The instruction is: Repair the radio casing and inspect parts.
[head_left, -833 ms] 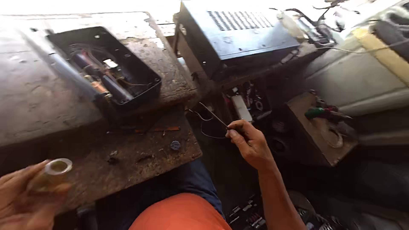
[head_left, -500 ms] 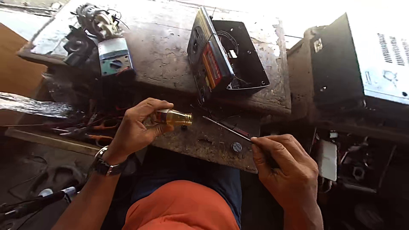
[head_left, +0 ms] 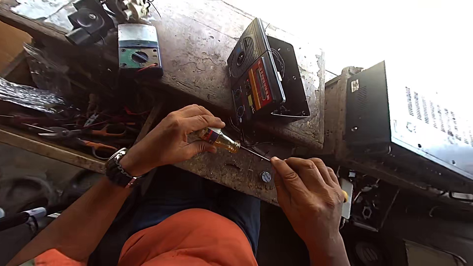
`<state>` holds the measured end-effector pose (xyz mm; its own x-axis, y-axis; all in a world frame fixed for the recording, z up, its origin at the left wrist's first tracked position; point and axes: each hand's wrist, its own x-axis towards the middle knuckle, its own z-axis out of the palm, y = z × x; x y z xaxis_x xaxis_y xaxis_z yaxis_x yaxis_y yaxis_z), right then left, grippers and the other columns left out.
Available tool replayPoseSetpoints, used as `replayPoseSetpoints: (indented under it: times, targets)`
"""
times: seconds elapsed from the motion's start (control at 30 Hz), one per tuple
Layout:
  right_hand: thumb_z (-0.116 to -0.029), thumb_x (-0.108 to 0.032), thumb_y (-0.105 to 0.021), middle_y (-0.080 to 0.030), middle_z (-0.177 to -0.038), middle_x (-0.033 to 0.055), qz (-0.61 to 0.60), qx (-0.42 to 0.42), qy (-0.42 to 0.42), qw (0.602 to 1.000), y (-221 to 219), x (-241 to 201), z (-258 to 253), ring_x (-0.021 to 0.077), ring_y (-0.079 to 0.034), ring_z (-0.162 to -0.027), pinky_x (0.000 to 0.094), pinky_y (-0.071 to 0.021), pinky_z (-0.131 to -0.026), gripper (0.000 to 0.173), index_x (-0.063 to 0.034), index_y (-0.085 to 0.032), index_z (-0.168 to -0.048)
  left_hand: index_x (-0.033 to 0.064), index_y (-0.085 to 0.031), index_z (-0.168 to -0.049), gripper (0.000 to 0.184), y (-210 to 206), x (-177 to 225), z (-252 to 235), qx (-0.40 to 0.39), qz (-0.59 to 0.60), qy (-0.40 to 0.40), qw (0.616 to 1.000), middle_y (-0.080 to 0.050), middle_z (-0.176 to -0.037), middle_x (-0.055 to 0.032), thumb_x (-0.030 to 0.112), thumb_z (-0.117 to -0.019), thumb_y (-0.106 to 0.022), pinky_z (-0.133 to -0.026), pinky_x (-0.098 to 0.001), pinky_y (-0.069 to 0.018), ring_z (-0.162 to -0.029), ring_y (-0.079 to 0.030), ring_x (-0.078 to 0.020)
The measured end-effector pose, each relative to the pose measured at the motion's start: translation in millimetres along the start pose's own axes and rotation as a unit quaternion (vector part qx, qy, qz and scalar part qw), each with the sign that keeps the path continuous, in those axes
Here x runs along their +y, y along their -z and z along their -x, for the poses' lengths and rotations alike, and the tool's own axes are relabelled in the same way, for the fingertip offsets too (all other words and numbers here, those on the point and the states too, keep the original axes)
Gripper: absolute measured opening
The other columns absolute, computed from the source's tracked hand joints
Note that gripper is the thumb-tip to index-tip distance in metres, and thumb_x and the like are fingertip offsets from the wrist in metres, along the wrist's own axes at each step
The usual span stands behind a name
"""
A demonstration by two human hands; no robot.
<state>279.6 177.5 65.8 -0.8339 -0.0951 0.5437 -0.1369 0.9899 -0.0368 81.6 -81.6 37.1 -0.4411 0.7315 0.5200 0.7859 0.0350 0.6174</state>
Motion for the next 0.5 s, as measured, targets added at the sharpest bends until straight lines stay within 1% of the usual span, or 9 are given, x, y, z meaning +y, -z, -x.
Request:
replayPoseSetpoints:
  times: [0.1, 0.2, 0.23, 0.37, 0.5]
  targets:
    - [-0.0996, -0.015, -0.064, -0.069, -0.095, 0.0098, -0.004, -0.035, 0.005, 0.999, 3.3, -0.8, -4.7, 0.0252, -0.063, -0.089, 0.0395, -0.047, -0.073, 0.02, -0.0136, -0.078, -0.114, 0.0074, -0.072, -0.123, 0.043, 1.1, -4.1, -3.0, -0.015, -0.025, -0.02, 0.999, -0.069, -0.116, -0.0035, 0.032, -0.0892, -0.079, -0.1, -0.0267, -0.0529, -0.113, -0.063, -0.0141]
    - [-0.0998, -0.015, -0.063, -0.07, -0.094, 0.0097, -0.042, -0.062, 0.005, 0.997, 3.8, 1.7, -8.4, 0.0239, -0.065, -0.09, 0.0379, -0.0511, -0.076, 0.02, -0.0122, -0.079, -0.111, 0.0074, -0.073, -0.122, 0.042, 2.0, -6.2, -4.4, -0.016, -0.016, -0.025, 0.999, -0.07, -0.116, -0.0045, 0.027, -0.0869, -0.081, -0.099, -0.0271, -0.0529, -0.112, -0.064, -0.0154]
    - [-0.0999, -0.015, -0.063, -0.07, -0.093, 0.0093, -0.06, -0.073, 0.004, 0.996, 3.3, 3.2, -9.3, 0.0227, -0.065, -0.089, 0.037, -0.052, -0.076, 0.02, -0.0118, -0.079, -0.111, 0.0075, -0.073, -0.122, 0.041, 1.7, -6.7, -4.2, -0.015, -0.013, -0.024, 1.0, -0.07, -0.115, -0.0046, 0.027, -0.0864, -0.082, -0.098, -0.0268, -0.0533, -0.111, -0.064, -0.0152]
    - [-0.1008, -0.019, -0.061, -0.07, -0.092, 0.0051, -0.125, -0.107, -0.009, 0.986, -1.1, 9.9, -10.0, 0.015, -0.065, -0.087, 0.0304, -0.0539, -0.074, 0.021, -0.0132, -0.079, -0.109, 0.0081, -0.074, -0.121, 0.041, -2.5, -9.6, -2.8, -0.017, 0.004, -0.023, 1.0, -0.07, -0.116, -0.0037, 0.027, -0.0861, -0.082, -0.093, -0.0255, -0.0541, -0.108, -0.064, -0.0138]
    - [-0.1007, -0.022, -0.06, -0.069, -0.09, 0.0011, -0.175, -0.127, -0.022, 0.976, -6.5, 15.7, -10.1, 0.0072, -0.064, -0.082, 0.0238, -0.0535, -0.069, 0.022, -0.0139, -0.079, -0.107, 0.0096, -0.074, -0.121, 0.041, -7.2, -11.0, -1.3, -0.02, 0.031, -0.019, 0.999, -0.069, -0.117, -0.0028, 0.025, -0.0844, -0.084, -0.089, -0.0238, -0.0553, -0.105, -0.064, -0.0126]
